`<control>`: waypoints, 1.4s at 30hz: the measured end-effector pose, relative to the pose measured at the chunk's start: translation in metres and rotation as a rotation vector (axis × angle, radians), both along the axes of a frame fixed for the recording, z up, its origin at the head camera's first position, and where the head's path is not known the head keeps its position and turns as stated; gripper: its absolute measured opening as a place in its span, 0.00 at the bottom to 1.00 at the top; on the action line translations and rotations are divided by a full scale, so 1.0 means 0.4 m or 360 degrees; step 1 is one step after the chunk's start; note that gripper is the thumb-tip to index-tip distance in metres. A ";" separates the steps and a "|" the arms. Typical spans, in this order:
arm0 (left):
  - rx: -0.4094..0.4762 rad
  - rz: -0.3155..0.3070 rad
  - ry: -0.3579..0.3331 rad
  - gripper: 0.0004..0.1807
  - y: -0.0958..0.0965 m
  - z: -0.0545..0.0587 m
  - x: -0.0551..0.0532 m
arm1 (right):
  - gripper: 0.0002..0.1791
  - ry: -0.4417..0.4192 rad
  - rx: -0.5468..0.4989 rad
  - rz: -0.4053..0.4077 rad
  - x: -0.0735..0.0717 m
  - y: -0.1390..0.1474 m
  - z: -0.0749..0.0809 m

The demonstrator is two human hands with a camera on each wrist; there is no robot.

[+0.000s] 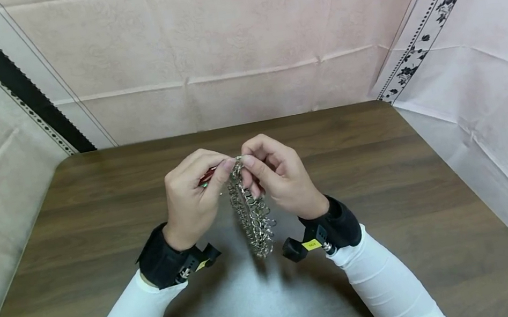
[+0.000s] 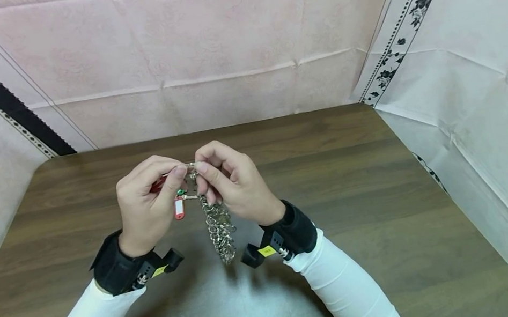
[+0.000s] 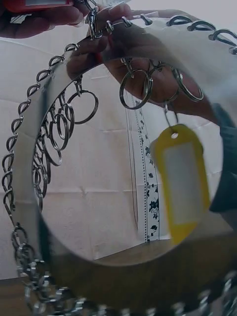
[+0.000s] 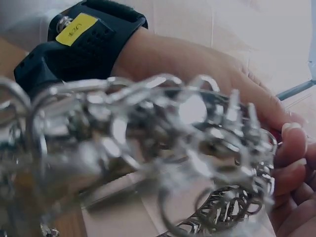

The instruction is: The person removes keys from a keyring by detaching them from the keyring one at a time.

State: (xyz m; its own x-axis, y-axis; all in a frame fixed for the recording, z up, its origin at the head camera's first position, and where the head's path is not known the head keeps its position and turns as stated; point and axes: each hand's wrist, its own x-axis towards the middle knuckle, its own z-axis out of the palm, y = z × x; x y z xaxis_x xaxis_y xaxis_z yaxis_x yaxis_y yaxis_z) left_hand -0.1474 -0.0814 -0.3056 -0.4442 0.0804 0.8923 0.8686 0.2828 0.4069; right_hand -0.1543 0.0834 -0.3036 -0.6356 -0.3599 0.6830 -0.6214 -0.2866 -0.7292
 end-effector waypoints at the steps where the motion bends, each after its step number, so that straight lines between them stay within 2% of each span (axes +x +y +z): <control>1: 0.0007 -0.0009 -0.0009 0.05 0.000 0.000 0.000 | 0.07 -0.0013 -0.0014 0.0007 0.000 -0.001 -0.001; 6: 0.0006 -0.0061 -0.0023 0.04 0.000 0.002 -0.002 | 0.09 -0.0058 -0.0072 0.0019 0.002 -0.004 -0.006; 11: -0.0059 -0.0078 0.0034 0.04 -0.003 0.005 -0.008 | 0.08 -0.0076 -0.0130 0.0005 0.002 0.002 -0.003; 14: -0.0131 -0.0063 0.0078 0.04 -0.010 0.009 -0.015 | 0.07 -0.0038 -0.0167 -0.0050 0.001 0.017 0.007; 17: -0.0182 -0.0048 0.0074 0.04 -0.023 0.015 -0.023 | 0.07 0.0016 -0.0158 -0.0096 -0.002 0.032 0.017; 24: -0.0254 0.0044 -0.0011 0.05 -0.058 0.014 -0.040 | 0.07 -0.0011 -0.0065 -0.0003 -0.007 0.039 0.021; 29: -0.0345 0.0123 -0.0038 0.03 -0.076 0.001 -0.042 | 0.07 -0.0037 -0.0031 0.0075 -0.009 0.042 0.021; 33: -0.0455 0.0195 -0.0112 0.03 -0.090 -0.011 -0.046 | 0.07 -0.0048 0.0016 0.0139 -0.009 0.044 0.024; 38: -0.0653 0.0231 -0.0267 0.06 -0.108 -0.038 -0.060 | 0.07 -0.0073 0.0099 0.0200 -0.007 0.044 0.025; 42: -0.0784 0.0219 -0.0362 0.07 -0.117 -0.073 -0.074 | 0.07 -0.0069 0.0132 0.0231 -0.007 0.045 0.025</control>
